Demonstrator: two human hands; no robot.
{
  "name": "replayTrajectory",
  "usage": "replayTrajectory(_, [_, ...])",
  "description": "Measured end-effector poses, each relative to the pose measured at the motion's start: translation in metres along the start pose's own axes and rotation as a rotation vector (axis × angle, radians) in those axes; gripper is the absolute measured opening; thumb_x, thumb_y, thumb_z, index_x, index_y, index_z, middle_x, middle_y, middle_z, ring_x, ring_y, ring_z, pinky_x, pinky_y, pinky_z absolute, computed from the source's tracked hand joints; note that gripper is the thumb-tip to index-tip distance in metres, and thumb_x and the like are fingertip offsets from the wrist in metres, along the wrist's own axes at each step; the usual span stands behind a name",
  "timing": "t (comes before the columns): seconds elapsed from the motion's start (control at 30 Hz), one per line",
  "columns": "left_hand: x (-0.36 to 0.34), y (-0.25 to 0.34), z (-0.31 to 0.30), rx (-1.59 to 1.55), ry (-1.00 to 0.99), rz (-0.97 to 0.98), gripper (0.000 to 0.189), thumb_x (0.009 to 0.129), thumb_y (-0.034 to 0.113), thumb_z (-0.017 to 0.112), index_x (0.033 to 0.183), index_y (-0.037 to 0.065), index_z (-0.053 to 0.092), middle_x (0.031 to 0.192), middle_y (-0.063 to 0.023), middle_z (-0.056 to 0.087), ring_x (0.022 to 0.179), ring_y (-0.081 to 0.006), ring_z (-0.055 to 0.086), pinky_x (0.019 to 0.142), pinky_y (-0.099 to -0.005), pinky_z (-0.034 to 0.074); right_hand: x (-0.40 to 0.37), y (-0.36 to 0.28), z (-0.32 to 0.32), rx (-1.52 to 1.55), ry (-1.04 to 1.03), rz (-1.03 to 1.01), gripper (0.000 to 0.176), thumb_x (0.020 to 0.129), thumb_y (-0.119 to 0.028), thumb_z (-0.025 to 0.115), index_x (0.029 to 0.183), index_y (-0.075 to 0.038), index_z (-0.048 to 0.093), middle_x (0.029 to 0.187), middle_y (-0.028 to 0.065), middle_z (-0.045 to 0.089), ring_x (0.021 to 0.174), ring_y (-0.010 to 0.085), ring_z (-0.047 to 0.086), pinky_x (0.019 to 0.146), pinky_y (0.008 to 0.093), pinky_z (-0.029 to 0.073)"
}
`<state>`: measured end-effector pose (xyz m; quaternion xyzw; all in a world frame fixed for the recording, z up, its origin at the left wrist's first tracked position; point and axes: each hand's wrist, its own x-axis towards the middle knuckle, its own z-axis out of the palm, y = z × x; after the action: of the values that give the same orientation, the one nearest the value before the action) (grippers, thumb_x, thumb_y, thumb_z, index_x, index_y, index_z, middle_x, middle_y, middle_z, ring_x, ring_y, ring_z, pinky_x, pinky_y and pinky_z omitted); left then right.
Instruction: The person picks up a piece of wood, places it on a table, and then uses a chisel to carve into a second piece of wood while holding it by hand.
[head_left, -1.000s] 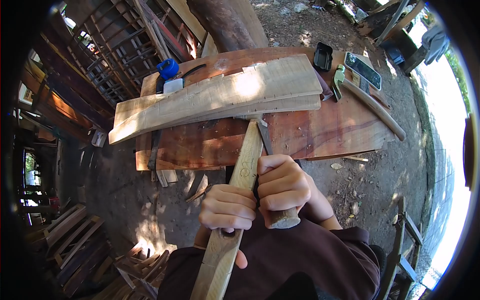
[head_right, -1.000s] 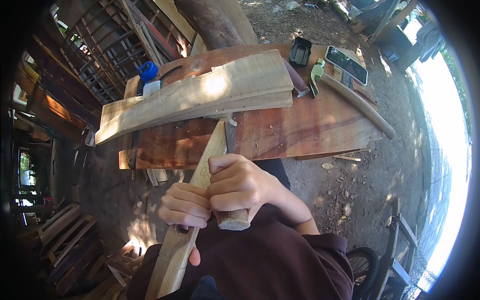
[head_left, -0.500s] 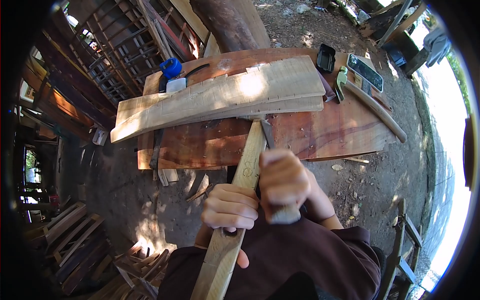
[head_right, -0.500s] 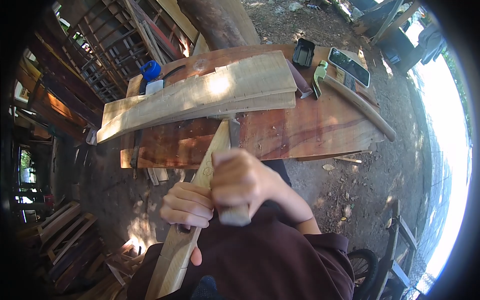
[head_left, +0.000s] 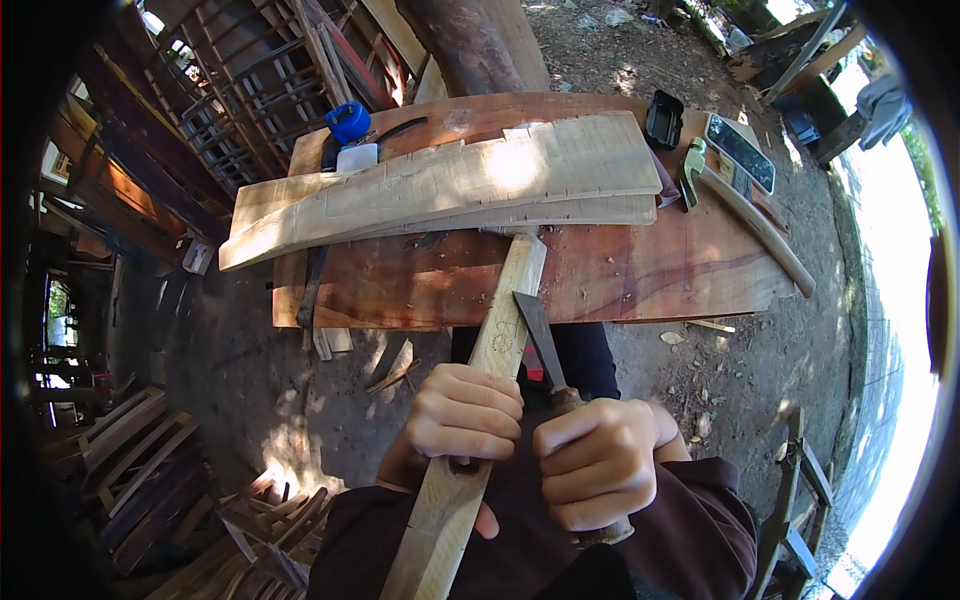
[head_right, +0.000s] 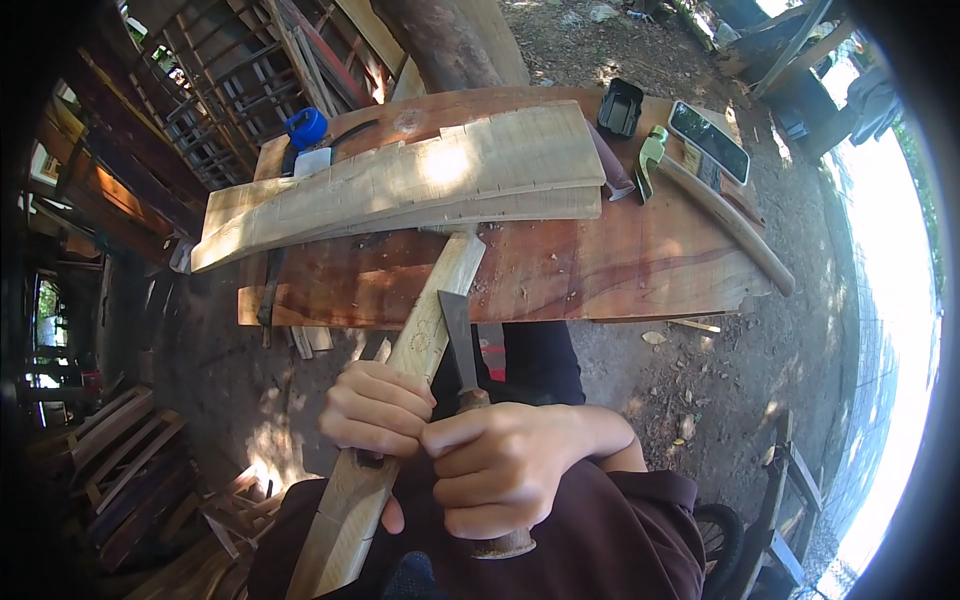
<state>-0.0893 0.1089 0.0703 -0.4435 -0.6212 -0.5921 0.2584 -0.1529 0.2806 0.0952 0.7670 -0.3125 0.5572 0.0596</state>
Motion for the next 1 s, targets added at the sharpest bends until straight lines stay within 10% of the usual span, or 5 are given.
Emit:
replayTrajectory(0.47, [0.002, 0.009, -0.001, -0.073, -0.048, -0.16, 0.057, 0.068, 0.053, 0.081, 0.07, 0.001, 0.057, 0.067, -0.0095, 0.057, 0.061, -0.0289, 0.062, 0.061, -0.0378, 0.053, -0.007, 0.006, -0.004, -0.038, 0.057, 0.082, 0.021, 0.088, -0.006, 0.059, 0.067, -0.002, 0.057, 0.058, 0.0032, 0.047, 0.045, 0.0149, 0.048, 0.05, 0.0292, 0.036])
replayTrajectory(0.57, [0.004, 0.005, -0.003, -0.073, -0.04, -0.061, 0.062, 0.074, 0.056, 0.082, 0.062, -0.001, 0.06, 0.059, -0.0118, 0.06, 0.05, -0.0244, 0.062, 0.047, -0.0327, 0.051, 0.0, 0.0, 0.001, -0.031, 0.013, 0.043, 0.023, 0.088, -0.009, 0.063, 0.067, -0.003, 0.057, 0.059, 0.0026, 0.047, 0.045, 0.0155, 0.048, 0.051, 0.0297, 0.036])
replayTrajectory(0.7, [-0.001, 0.013, -0.002, -0.059, -0.057, -0.167, 0.057, 0.067, 0.053, 0.082, 0.07, 0.001, 0.057, 0.067, -0.0087, 0.057, 0.062, -0.0286, 0.062, 0.062, -0.0379, 0.054, -0.008, 0.013, 0.008, -0.079, 0.109, 0.157, 0.023, 0.068, -0.018, 0.064, 0.062, -0.006, 0.045, 0.059, 0.0006, 0.036, 0.047, 0.0158, 0.042, 0.053, 0.0293, 0.035])
replayTrajectory(0.87, [0.001, 0.008, -0.005, -0.044, -0.06, -0.157, 0.055, 0.067, 0.052, 0.081, 0.068, 0.002, 0.057, 0.066, -0.0078, 0.058, 0.062, -0.027, 0.063, 0.063, -0.0372, 0.055, -0.009, 0.003, 0.01, -0.071, 0.044, 0.097, 0.025, 0.077, -0.019, 0.063, 0.065, -0.006, 0.047, 0.059, 0.0008, 0.038, 0.047, 0.018, 0.043, 0.052, 0.032, 0.033])
replayTrajectory(1.0, [0.007, 0.002, -0.002, -0.082, -0.055, -0.007, 0.061, 0.075, 0.055, 0.081, 0.066, -0.001, 0.059, 0.059, -0.0104, 0.058, 0.049, -0.0253, 0.059, 0.047, -0.0341, 0.05, -0.012, 0.023, -0.001, -0.138, 0.16, 0.236, 0.026, 0.073, -0.019, 0.066, 0.062, -0.007, 0.046, 0.058, -0.0009, 0.036, 0.046, 0.017, 0.042, 0.051, 0.0308, 0.035])
